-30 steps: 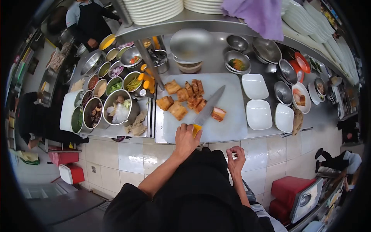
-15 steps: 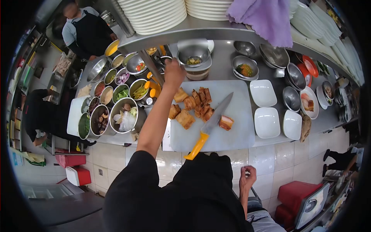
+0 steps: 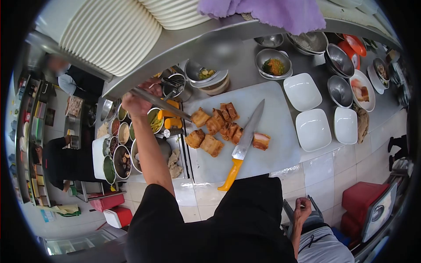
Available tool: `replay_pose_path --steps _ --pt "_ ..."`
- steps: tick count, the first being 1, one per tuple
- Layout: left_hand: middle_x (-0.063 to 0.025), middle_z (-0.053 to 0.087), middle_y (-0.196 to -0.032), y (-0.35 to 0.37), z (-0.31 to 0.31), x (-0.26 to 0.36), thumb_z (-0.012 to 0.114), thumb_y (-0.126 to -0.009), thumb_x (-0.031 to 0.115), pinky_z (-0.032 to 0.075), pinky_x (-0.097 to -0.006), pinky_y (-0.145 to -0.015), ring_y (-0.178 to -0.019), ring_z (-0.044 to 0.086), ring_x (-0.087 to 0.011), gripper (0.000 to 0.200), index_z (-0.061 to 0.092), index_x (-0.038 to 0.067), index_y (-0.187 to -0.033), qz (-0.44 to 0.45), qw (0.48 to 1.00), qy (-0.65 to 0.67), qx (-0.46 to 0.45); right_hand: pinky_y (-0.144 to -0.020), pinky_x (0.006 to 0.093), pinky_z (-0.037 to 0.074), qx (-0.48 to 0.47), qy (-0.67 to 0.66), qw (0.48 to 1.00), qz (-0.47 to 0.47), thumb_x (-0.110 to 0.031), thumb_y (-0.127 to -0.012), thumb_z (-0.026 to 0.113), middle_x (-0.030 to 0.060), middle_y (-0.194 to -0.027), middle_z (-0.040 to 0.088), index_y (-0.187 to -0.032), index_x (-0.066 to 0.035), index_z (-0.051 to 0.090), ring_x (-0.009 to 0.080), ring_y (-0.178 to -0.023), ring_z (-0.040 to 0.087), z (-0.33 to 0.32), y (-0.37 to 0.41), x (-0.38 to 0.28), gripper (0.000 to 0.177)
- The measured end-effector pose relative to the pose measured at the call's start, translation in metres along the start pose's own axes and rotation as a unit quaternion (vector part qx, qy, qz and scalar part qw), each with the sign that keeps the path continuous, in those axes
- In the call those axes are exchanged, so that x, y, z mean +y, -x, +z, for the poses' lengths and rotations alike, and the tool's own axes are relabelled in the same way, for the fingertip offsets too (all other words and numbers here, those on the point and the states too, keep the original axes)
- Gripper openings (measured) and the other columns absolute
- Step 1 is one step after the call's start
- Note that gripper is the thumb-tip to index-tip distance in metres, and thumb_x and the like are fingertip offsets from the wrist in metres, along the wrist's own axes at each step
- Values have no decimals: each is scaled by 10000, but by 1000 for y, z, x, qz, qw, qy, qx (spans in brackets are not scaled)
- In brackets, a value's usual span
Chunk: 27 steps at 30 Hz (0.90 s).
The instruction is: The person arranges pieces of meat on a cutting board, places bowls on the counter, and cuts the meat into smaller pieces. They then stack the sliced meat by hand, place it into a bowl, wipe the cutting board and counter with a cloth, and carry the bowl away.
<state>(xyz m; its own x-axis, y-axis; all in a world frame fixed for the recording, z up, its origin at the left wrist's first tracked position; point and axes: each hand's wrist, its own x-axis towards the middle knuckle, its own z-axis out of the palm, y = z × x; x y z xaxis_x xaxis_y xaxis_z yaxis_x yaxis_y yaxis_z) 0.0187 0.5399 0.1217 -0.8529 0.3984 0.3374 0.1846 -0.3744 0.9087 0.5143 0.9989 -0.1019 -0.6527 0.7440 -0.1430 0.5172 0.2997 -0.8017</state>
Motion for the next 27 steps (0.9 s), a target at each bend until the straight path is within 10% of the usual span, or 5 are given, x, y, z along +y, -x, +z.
replay_pose_path --steps 4,6,22,23,27 --pt "-106 663 -997 -30 -55 -31 665 -758 278 504 -326 -678 -825 628 -198 418 668 14 -1082 -124 978 -120 120 -727 337 488 4 -5 998 55 -48 -821 697 97 -846 633 -870 -3 658 208 -754 602 -8 13 16 77" --pt "-108 700 -874 -39 -42 -48 718 -695 211 534 -325 -681 -755 659 -205 366 722 36 -1016 -209 686 -697 -11 -712 326 488 13 20 999 49 -75 -827 702 87 -814 631 -862 -5 658 192 -734 600 -13 18 20 90" --pt "-143 703 -1038 -6 -137 -33 632 -823 109 494 -345 -852 -963 650 -209 299 668 -35 -1082 -46 819 -544 178 -684 338 485 11 34 999 32 -77 -807 709 109 -821 642 -850 -19 674 216 -735 628 -21 -16 5 80" --pt "-145 688 -1052 19 -157 5 623 -843 127 489 -360 -837 -957 634 -211 287 650 -29 -1082 -52 681 -718 134 -685 339 490 25 9 999 36 -82 -803 710 115 -821 649 -846 -17 675 224 -737 635 -22 -17 7 85" --pt "-69 688 -918 125 20 116 620 -897 184 482 -269 -712 -781 600 -119 231 671 -21 -988 -148 757 -551 318 -695 349 508 41 64 997 31 -94 -785 700 143 -844 665 -847 -5 692 247 -753 649 -23 -32 40 110"
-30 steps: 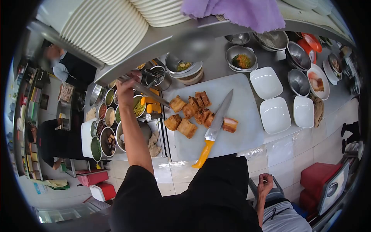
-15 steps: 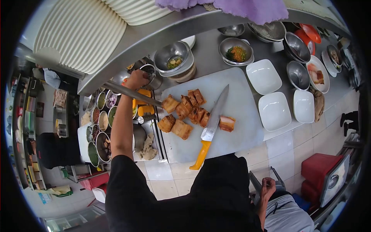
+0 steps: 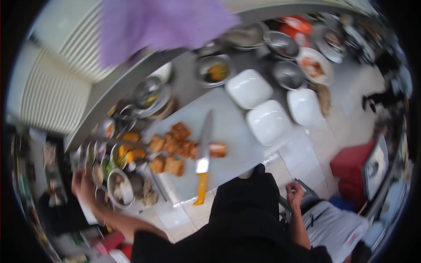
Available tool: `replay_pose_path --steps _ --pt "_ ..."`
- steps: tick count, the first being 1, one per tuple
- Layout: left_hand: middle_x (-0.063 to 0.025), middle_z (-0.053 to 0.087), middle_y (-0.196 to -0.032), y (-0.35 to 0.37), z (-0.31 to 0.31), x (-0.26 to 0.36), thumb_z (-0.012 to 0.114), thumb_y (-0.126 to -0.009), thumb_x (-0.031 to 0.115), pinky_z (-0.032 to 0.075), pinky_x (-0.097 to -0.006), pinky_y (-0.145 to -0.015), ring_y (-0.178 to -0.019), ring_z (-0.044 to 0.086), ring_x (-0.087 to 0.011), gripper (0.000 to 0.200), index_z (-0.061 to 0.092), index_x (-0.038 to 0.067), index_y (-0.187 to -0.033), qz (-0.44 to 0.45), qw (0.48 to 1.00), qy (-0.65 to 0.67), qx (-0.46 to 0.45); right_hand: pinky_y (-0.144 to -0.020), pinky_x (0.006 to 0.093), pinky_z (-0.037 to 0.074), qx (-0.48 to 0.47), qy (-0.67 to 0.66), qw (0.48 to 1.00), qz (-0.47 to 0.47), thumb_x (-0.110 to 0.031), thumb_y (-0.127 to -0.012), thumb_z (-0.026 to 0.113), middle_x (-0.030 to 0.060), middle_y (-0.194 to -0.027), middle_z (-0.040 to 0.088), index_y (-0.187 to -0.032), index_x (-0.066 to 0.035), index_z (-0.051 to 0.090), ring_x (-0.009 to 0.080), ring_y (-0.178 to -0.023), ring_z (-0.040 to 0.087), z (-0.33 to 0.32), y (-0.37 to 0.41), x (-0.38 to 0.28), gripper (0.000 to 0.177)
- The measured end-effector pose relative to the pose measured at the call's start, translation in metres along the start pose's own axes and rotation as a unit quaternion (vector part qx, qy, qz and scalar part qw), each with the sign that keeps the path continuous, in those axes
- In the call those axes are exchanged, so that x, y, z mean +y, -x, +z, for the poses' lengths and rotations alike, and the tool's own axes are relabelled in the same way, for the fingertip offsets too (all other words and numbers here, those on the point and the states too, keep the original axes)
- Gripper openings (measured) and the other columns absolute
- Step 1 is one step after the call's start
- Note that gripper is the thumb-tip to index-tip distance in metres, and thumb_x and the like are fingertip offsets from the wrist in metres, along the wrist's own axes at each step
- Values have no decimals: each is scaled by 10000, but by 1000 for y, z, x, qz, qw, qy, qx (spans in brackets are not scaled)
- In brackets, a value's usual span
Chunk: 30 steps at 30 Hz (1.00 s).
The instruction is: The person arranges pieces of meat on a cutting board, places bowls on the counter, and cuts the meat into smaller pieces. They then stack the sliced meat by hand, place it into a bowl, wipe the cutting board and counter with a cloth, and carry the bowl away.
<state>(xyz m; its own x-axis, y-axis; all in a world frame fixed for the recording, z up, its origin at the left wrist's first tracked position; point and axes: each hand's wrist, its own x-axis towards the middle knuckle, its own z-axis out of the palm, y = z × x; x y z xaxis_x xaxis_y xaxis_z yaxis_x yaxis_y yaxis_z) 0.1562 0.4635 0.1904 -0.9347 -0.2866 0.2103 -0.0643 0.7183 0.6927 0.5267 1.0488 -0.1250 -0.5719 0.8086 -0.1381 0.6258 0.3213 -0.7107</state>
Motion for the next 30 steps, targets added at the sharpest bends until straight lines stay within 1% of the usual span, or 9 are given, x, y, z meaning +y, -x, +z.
replay_pose_path --steps 4,8,10,14,16,17,19,20,30 --pt "12 569 -734 104 30 64 666 -876 97 286 -159 -544 -595 433 -26 96 649 17 -927 79 970 228 17 -710 362 520 -27 -27 999 37 -106 -777 696 163 -878 672 -860 1 702 256 -757 656 0 -33 -17 135" --pt "-73 683 -855 98 177 179 687 -859 17 490 -241 -687 -755 611 -114 153 679 -35 -1003 140 965 214 -51 -698 363 521 -29 -53 998 4 -126 -788 687 163 -852 676 -857 1 705 251 -733 654 6 -81 -8 145" --pt "-82 709 -963 66 269 236 704 -879 55 510 -284 -839 -887 641 -145 192 698 -25 -1053 224 941 236 -95 -692 353 520 -25 -67 997 35 -130 -785 697 150 -842 680 -851 -10 710 236 -728 656 3 -104 2 137" --pt "-105 709 -1002 1 448 364 711 -878 192 544 -320 -745 -852 657 -176 279 696 5 -1085 250 924 245 -157 -700 359 522 5 -91 992 91 -175 -775 709 148 -812 681 -840 -18 712 247 -731 662 -14 -135 47 170" --pt "-136 691 -1074 -75 558 390 699 -874 224 520 -383 -855 -954 655 -267 344 666 10 -1141 495 867 50 36 -706 370 523 34 -82 989 119 -201 -766 715 152 -806 682 -839 -19 712 263 -735 664 -30 -141 76 196" --pt "-136 691 -1074 -90 581 413 699 -874 224 520 -383 -855 -954 655 -267 344 666 10 -1141 503 862 52 33 -712 381 524 56 -67 985 146 -226 -757 720 157 -800 684 -839 -21 712 279 -738 667 -38 -139 93 221" --pt "-68 668 -847 -115 625 461 683 -896 266 515 -315 -717 -739 622 -170 284 685 13 -1026 555 826 87 -49 -737 386 527 72 -46 979 187 -259 -738 732 167 -813 693 -841 -29 718 303 -759 674 -50 -134 141 253" --pt "-76 651 -848 -159 677 465 678 -895 297 522 -338 -765 -826 647 -196 303 676 23 -1024 517 827 195 -102 -743 380 527 73 -20 972 224 -273 -743 736 165 -819 699 -849 -31 720 297 -767 679 -60 -128 156 264" --pt "-80 657 -867 -118 692 586 676 -896 300 522 -342 -775 -844 648 -197 314 672 21 -1041 379 916 51 -119 -844 335 502 -133 -240 851 449 -391 -938 629 130 -1047 695 -1142 55 633 215 -914 649 -83 -96 221 490"
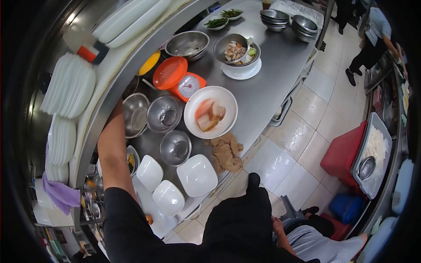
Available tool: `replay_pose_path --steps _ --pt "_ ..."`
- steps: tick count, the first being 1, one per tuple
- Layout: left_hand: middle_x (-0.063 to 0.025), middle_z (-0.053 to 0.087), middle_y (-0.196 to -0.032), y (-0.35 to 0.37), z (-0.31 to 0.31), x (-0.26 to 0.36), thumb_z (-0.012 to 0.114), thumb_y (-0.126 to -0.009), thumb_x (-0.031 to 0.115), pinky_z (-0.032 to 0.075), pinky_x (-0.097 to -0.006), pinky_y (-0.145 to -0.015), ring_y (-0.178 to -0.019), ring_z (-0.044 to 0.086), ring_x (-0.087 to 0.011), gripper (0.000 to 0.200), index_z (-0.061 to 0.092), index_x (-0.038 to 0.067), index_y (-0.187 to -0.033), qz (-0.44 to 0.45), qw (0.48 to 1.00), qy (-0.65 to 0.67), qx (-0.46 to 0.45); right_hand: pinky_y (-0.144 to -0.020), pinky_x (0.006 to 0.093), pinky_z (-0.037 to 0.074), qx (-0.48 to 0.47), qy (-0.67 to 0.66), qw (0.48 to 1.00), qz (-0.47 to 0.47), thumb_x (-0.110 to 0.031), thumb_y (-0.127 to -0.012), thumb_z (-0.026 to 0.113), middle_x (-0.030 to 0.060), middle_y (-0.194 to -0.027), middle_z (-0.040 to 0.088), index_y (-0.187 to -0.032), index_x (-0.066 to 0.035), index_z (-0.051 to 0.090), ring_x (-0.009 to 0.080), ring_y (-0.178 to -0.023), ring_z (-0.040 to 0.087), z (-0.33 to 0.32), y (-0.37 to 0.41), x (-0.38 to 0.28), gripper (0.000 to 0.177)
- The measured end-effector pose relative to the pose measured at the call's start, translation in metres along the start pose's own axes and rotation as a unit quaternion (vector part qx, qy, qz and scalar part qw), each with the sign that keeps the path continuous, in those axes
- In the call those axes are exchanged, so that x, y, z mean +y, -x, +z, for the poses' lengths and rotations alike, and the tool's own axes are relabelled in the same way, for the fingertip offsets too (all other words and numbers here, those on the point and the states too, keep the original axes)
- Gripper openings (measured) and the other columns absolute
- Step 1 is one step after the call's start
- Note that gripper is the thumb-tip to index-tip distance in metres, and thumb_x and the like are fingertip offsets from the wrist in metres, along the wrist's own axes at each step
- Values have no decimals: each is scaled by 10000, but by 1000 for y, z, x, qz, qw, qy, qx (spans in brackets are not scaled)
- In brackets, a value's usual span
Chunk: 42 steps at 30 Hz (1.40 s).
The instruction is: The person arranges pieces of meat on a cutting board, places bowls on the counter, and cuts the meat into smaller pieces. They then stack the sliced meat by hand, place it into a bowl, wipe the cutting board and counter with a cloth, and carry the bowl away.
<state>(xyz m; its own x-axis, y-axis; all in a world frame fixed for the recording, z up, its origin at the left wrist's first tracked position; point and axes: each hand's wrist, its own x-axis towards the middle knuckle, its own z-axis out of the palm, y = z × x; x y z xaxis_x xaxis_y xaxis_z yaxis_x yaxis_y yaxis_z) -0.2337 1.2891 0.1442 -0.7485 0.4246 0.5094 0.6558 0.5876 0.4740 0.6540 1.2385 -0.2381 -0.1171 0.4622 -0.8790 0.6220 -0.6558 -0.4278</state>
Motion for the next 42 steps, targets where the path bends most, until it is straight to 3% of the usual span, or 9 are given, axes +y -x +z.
replay_pose_path --steps 8,23,26,27,28,29,30,33,42 --pt "-83 661 -882 -24 26 6 674 -897 302 523 -345 -784 -858 649 -198 323 669 20 -1054 -16 1000 -13 7 -811 325 510 -40 -54 992 110 -398 -915 654 103 -1051 691 -1167 17 638 196 -916 647 -15 9 -42 486" --pt "-88 670 -911 -21 44 18 670 -899 306 523 -350 -800 -886 651 -200 341 663 17 -1080 -24 1000 8 0 -903 344 490 -22 55 995 74 -444 -879 676 147 -1110 696 -1201 46 636 247 -1039 648 -12 15 -83 587" --pt "-89 672 -917 14 52 38 670 -900 306 524 -351 -804 -891 651 -200 344 661 16 -1085 -92 955 280 -36 -964 364 467 -66 240 969 10 -501 -880 646 216 -1143 680 -1194 42 647 292 -1131 626 -11 26 -129 627" --pt "-89 672 -919 48 43 56 669 -900 307 524 -351 -805 -893 651 -200 346 661 16 -1087 -148 925 346 -59 -972 370 463 -91 359 928 -44 -510 -876 644 228 -1144 677 -1172 28 666 299 -1140 624 -10 24 -135 614" --pt "-109 693 -1013 102 -18 151 668 -897 305 523 -351 -829 -903 655 -200 380 654 9 -1135 -53 987 -18 -151 -949 345 471 -67 398 911 -80 -407 -830 726 236 -1040 699 -1035 -42 742 272 -1075 654 -7 36 -160 419" --pt "-123 704 -1069 117 -8 86 694 -879 245 517 -324 -846 -940 660 -177 370 654 15 -1166 75 982 -59 -165 -907 349 488 -186 300 922 -157 -218 -793 786 183 -1042 699 -912 -67 754 253 -1042 656 -14 27 -166 195" --pt "-138 715 -997 161 -42 101 711 -857 252 525 -342 -795 -896 683 -221 335 676 24 -1100 39 988 25 -144 -872 346 497 -181 197 923 -277 -63 -744 810 122 -1087 668 -809 -72 724 233 -1028 638 -8 6 -147 108" --pt "-120 726 -918 270 -157 135 746 -823 114 528 -302 -790 -854 684 -151 232 710 11 -1028 20 988 -20 -150 -839 337 502 -260 164 917 -254 -105 -758 830 81 -1144 633 -926 -75 679 197 -1031 612 37 63 -235 228" --pt "-159 702 -844 578 -356 13 739 -790 244 548 -405 -683 -769 692 -317 243 704 26 -892 -418 851 -267 -173 -876 348 505 -427 284 690 -511 -134 -728 823 120 -1161 628 -1176 -46 614 268 -1038 611 260 233 -262 503"
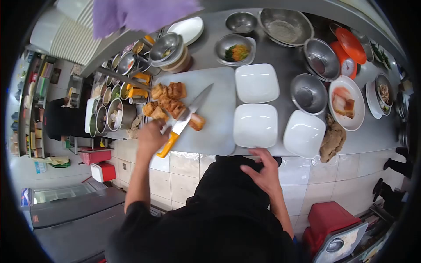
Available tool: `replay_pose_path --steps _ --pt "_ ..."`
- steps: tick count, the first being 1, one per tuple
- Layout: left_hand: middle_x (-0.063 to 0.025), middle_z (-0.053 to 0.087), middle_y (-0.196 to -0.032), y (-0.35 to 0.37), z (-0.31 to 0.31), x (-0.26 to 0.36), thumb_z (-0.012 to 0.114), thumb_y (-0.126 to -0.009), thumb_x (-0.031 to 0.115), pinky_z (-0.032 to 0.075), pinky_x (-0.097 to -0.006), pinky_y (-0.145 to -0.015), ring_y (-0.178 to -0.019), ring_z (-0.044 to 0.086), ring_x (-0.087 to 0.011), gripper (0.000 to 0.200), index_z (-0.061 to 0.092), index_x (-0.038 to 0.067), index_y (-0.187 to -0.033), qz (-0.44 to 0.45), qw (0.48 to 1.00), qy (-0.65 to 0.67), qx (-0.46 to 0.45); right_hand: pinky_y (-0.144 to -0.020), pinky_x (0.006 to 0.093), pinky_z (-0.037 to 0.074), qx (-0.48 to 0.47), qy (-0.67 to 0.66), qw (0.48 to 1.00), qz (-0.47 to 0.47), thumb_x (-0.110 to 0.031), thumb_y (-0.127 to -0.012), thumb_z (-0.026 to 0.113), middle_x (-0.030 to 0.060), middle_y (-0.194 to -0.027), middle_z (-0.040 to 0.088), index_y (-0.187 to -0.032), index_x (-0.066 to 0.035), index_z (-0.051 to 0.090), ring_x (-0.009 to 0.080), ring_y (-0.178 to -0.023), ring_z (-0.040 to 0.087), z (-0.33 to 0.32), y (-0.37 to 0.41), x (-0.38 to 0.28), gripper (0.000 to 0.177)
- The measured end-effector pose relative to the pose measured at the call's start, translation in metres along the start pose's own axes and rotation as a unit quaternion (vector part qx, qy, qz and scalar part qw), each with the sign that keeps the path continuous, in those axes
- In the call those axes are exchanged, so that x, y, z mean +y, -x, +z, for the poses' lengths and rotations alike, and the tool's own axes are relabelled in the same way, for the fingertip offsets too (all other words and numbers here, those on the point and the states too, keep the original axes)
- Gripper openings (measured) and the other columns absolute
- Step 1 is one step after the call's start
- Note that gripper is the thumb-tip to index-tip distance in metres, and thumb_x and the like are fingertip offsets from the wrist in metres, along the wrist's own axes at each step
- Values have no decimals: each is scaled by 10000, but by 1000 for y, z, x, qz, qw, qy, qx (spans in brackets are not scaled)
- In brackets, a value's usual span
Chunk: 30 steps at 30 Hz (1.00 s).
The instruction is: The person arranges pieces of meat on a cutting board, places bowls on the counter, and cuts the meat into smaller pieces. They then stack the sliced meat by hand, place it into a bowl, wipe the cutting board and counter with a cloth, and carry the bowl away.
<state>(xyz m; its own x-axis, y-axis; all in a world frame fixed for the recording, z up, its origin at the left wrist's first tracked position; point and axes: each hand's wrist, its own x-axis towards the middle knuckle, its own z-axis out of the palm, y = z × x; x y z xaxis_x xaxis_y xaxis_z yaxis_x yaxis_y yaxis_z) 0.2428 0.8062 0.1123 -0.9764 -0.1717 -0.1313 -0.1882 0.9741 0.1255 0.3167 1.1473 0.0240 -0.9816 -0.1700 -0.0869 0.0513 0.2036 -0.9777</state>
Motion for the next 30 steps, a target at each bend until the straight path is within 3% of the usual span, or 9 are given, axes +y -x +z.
replay_pose_path --steps 3,6,11,13,15,17,18,22,30 --pt "-176 657 -1003 28 72 -48 773 -742 270 538 -450 -801 -921 657 -369 419 643 42 -1069 -12 998 42 -47 -932 397 496 26 122 990 -64 -134 -689 837 142 -1261 578 -1250 -79 568 331 -1153 553 80 -52 -4 625" --pt "-241 625 -1009 24 106 -60 756 -705 201 524 -498 -810 -899 618 -443 551 549 23 -1184 -8 995 100 -9 -961 416 482 54 180 979 -76 -141 -669 841 151 -1288 554 -1274 -80 547 349 -1179 526 141 -88 -7 676" --pt "-253 643 -959 14 109 -69 671 -694 126 522 -505 -816 -883 631 -438 447 563 -50 -1091 -14 987 156 -45 -941 426 489 52 251 961 -107 -124 -645 827 153 -1253 560 -1261 -67 541 353 -1123 540 180 -115 21 681" --pt "-273 660 -907 17 100 -70 657 -711 143 519 -505 -788 -816 649 -422 358 590 -61 -997 -80 960 248 -101 -917 424 498 89 239 965 -69 -114 -635 815 150 -1228 566 -1257 -68 532 349 -1076 555 181 -113 26 685" --pt "-244 658 -755 28 106 -78 615 -762 180 522 -464 -732 -724 661 -372 287 599 -68 -906 -50 962 258 -80 -918 422 490 102 235 965 -51 -109 -635 803 151 -1198 569 -1244 -60 529 349 -1072 543 176 -104 30 669" --pt "-189 609 -635 33 89 -77 565 -834 243 516 -420 -684 -688 649 -321 329 617 -81 -834 -212 833 391 -330 -919 420 483 114 228 966 -40 -104 -635 791 152 -1168 573 -1231 -52 526 350 -1067 531 172 -101 24 654" --pt "-140 561 -571 42 89 -78 502 -940 417 501 -384 -665 -661 628 -280 542 642 -90 -810 -225 812 422 -334 -916 417 484 120 208 970 -46 -106 -633 791 152 -1158 574 -1225 -54 527 347 -1056 534 171 -100 20 650" --pt "-219 632 -691 72 84 -72 352 -959 677 492 -412 -746 -759 653 -351 834 656 -90 -840 -194 850 401 -282 -851 375 512 131 205 965 -103 -115 -618 814 125 -1150 591 -1197 -64 547 281 -987 577 170 -102 29 640" --pt "-337 609 -763 81 73 -48 351 -1022 541 478 -499 -747 -828 596 -529 701 605 -80 -817 -133 898 345 -236 -777 350 518 118 174 963 -170 -86 -598 792 111 -1110 602 -1148 -51 555 271 -965 593 168 -111 33 600"
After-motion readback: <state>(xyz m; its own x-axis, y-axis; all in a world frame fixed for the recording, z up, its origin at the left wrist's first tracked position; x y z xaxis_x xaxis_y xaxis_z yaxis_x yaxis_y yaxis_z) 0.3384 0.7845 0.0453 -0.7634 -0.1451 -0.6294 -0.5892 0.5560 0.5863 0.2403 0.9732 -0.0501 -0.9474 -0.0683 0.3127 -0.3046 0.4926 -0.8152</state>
